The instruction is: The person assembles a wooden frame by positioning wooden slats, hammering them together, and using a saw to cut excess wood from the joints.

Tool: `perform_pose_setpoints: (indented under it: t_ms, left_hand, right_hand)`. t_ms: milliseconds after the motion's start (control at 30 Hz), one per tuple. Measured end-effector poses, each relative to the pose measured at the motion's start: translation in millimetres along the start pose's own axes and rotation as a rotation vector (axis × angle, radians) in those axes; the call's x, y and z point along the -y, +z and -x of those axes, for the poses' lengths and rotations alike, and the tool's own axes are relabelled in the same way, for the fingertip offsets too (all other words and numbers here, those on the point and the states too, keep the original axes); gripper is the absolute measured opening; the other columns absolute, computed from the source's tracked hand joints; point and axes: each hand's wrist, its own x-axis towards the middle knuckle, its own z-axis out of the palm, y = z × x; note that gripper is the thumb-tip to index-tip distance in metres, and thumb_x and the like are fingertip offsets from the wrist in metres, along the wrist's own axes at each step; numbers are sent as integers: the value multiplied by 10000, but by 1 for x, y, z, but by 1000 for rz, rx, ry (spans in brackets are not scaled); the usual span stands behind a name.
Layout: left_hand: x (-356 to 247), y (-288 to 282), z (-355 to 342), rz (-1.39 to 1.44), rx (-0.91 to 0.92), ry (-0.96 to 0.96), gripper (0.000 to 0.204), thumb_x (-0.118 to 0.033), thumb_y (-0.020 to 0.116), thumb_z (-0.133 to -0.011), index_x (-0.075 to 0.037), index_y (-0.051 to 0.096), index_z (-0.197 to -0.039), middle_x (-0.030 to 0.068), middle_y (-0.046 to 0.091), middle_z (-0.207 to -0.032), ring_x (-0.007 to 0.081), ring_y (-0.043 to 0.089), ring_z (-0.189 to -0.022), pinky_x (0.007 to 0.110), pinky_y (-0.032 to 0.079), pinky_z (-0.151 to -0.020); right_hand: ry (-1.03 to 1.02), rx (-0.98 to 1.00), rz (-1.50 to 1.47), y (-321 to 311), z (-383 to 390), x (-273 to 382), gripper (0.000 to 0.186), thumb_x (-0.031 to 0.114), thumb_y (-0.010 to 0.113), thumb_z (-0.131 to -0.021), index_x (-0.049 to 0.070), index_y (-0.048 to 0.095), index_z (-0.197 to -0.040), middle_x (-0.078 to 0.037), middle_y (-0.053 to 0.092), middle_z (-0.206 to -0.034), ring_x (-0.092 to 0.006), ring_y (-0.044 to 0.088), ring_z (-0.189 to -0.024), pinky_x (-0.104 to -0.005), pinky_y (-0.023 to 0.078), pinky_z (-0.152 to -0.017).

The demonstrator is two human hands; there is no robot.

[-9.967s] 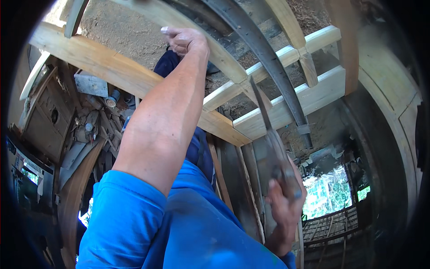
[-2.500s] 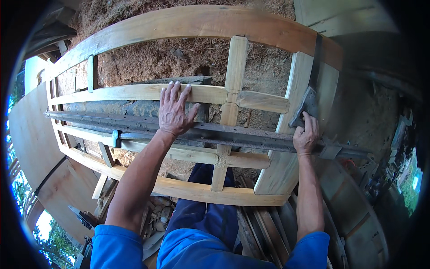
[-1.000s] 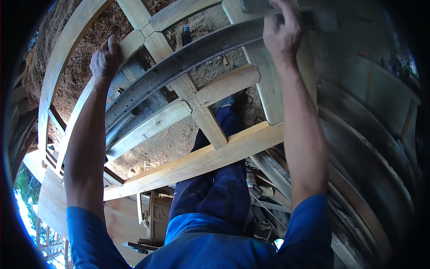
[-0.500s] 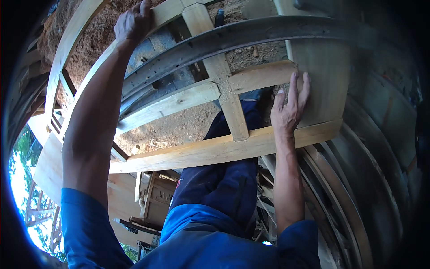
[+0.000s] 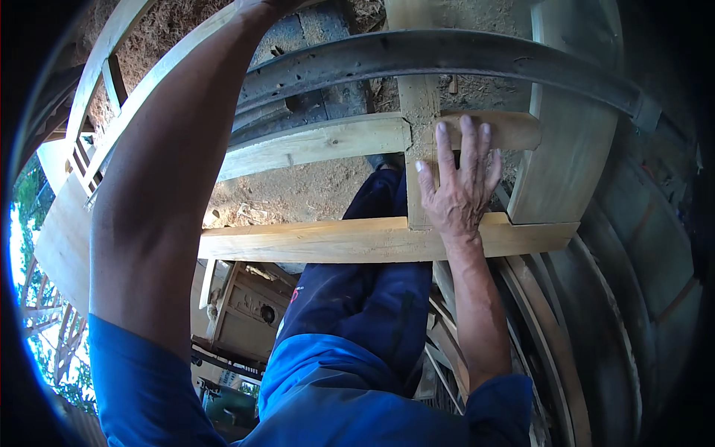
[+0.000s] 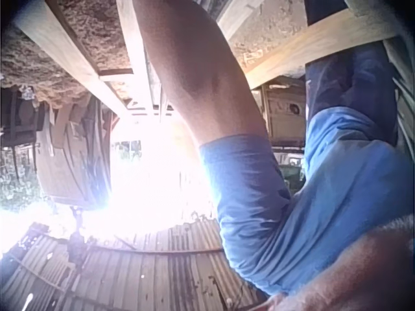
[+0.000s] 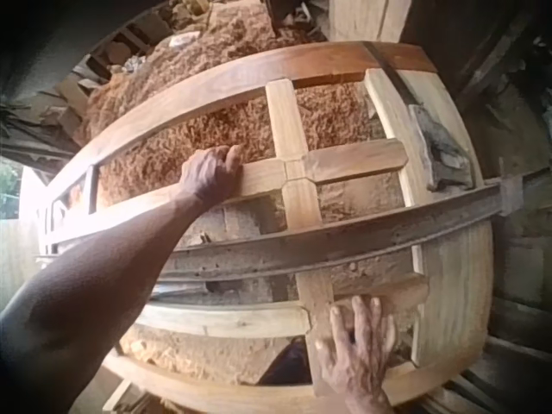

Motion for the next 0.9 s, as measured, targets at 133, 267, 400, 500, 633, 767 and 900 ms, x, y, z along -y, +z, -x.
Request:
perform_pose_setpoints:
  t_ms: [133,267,400,500,633,767,900]
  left_hand:
    - [-13,-4,-2,45,-4,-39,218,-264,483,-910,-87,610,-917,193,693,-866,422,677,-780,524,545,-660]
    - [-8,-3,1,40,-39,-23,222,-270,481,-914,-93,614,-921,196,697,-876,423,678,-786,524,546,-677]
    - [-10,-4,1,132,-17,-157,273,-299,467,-932,-84,634,-907,208,697,-865,425,678,-800,526,543,-713]
    - [-11,-1,2,71,-39,-168,323,-323,460,-943,-74,658,-888,223,696,-856,434,675,-810,524,543,-736]
    - [-10,2,3,115,-39,-231,342,-343,466,-947,-74,668,-886,229,694,-848,436,673,-810,521,543,-738]
    - [-13,-4,2,218,-20,-294,301,-328,481,-944,-84,654,-908,217,693,-847,427,673,-794,526,540,-717]
    - [-4,1,5,40,-76,-68,272,-302,493,-942,-79,647,-928,213,694,-857,429,667,-786,530,534,-704]
  right_hand:
    - [-37,-10,23,6,15,-2,594,368,649,-902,213,492,-1453,-176,349,-1552,-411,311,-1442,-614,223,-1121]
    - [33,24,-88,6,29,20,596,351,630,-915,131,482,-1448,-197,329,-1560,-425,307,-1441,-605,225,-1125]
    - [113,0,-62,12,24,33,594,304,652,-892,104,491,-1428,-209,324,-1556,-428,293,-1445,-596,232,-1126]
    - [146,-48,-84,14,17,35,602,283,676,-865,95,503,-1411,-210,329,-1547,-430,297,-1439,-588,238,-1127]
    - [174,-73,-99,17,18,36,601,234,678,-840,86,511,-1398,-215,330,-1540,-439,302,-1431,-575,255,-1125]
    - [228,-103,-131,22,17,47,607,203,674,-829,83,507,-1400,-220,331,-1535,-441,295,-1433,-570,268,-1122]
    - [318,-96,-163,17,8,64,598,190,671,-831,86,511,-1397,-219,325,-1536,-439,286,-1438,-573,271,-1122]
